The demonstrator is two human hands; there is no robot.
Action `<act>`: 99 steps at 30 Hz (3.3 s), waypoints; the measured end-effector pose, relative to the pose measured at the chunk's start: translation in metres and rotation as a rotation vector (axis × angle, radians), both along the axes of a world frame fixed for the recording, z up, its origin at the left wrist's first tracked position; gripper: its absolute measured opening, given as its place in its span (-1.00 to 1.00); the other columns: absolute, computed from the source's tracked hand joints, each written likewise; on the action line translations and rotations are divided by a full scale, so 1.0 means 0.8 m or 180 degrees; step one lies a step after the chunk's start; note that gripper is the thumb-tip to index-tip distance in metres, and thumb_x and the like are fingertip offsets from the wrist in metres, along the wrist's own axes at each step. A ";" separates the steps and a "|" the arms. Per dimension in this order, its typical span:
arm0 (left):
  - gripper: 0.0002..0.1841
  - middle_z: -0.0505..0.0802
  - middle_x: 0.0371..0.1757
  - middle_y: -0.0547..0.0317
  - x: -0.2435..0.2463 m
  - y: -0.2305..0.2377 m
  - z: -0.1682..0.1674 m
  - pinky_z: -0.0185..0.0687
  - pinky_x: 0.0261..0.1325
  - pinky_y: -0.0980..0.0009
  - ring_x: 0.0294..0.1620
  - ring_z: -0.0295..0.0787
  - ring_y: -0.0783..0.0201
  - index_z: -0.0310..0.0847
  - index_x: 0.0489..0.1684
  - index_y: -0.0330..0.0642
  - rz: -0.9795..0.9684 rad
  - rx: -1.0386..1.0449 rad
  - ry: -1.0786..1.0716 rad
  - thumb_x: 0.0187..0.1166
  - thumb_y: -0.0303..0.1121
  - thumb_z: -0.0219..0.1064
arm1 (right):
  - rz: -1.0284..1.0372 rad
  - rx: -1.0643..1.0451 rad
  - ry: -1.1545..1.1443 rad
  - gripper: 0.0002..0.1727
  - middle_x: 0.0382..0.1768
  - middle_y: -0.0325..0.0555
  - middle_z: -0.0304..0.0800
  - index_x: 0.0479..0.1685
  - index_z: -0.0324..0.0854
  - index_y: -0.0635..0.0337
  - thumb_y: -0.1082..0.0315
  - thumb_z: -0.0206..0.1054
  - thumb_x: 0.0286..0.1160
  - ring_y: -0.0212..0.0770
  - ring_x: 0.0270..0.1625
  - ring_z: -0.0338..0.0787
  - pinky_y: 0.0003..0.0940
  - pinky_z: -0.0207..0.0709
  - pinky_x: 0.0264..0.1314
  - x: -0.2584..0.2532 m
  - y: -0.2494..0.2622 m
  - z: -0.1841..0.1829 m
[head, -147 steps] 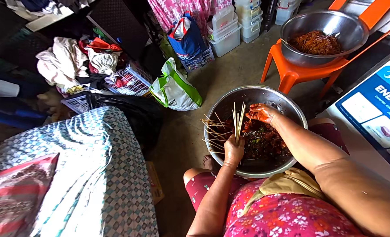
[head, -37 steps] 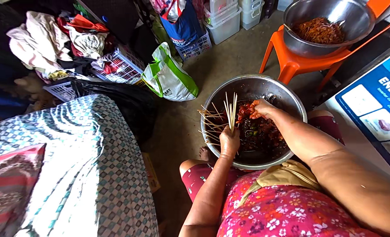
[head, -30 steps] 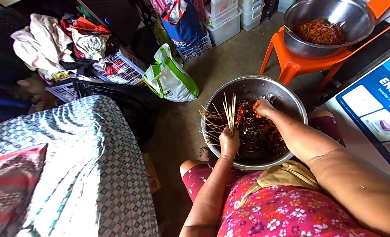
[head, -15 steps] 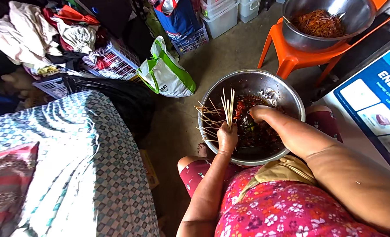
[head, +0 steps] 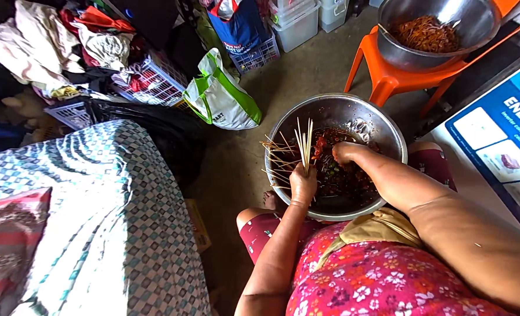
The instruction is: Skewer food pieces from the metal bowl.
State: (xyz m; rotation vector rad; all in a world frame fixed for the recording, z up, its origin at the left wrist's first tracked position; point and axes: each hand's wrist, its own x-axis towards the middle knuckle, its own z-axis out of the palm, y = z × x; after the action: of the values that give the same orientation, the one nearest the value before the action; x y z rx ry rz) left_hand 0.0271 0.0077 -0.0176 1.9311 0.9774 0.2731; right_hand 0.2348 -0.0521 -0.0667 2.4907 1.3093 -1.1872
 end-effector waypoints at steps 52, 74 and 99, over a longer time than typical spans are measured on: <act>-0.82 0.72 -0.38 0.05 0.001 0.002 0.002 0.62 -0.11 0.12 -0.33 0.67 0.17 0.70 -0.10 -0.30 -0.0048 -0.0115 -0.0035 0.67 -0.34 0.30 | -0.1219 0.0833 0.0625 -0.65 0.12 0.32 0.75 0.28 0.62 0.36 0.39 0.29 0.60 0.17 0.08 0.80 0.15 0.63 0.20 0.017 -0.001 0.007; -0.83 0.70 -0.40 0.08 0.001 0.002 0.002 0.60 -0.15 0.16 -0.36 0.64 0.20 0.69 -0.12 -0.30 -0.0060 -0.0139 -0.0060 0.67 -0.36 0.29 | -0.1020 -0.0439 -0.0439 -0.50 0.40 0.37 0.64 0.24 0.61 0.52 0.32 0.46 0.41 0.26 0.51 0.63 0.27 0.49 0.47 -0.003 -0.016 0.047; -0.84 0.71 -0.43 0.19 -0.002 -0.001 0.003 0.57 -0.19 0.33 -0.40 0.62 0.38 0.72 -0.12 -0.31 -0.0074 -0.0026 -0.0298 0.63 -0.37 0.31 | -0.3719 0.2572 0.3425 -0.68 -0.26 -0.12 0.70 0.11 0.50 0.27 0.22 -0.07 0.88 -0.19 -0.28 0.78 -0.19 0.74 -0.07 0.023 -0.003 0.017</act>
State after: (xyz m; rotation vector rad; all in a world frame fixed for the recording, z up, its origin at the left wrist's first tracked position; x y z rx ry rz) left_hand 0.0257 0.0071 -0.0154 1.9036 0.8927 0.3424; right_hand 0.2528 -0.0548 -0.0528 3.4318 0.0686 -3.0328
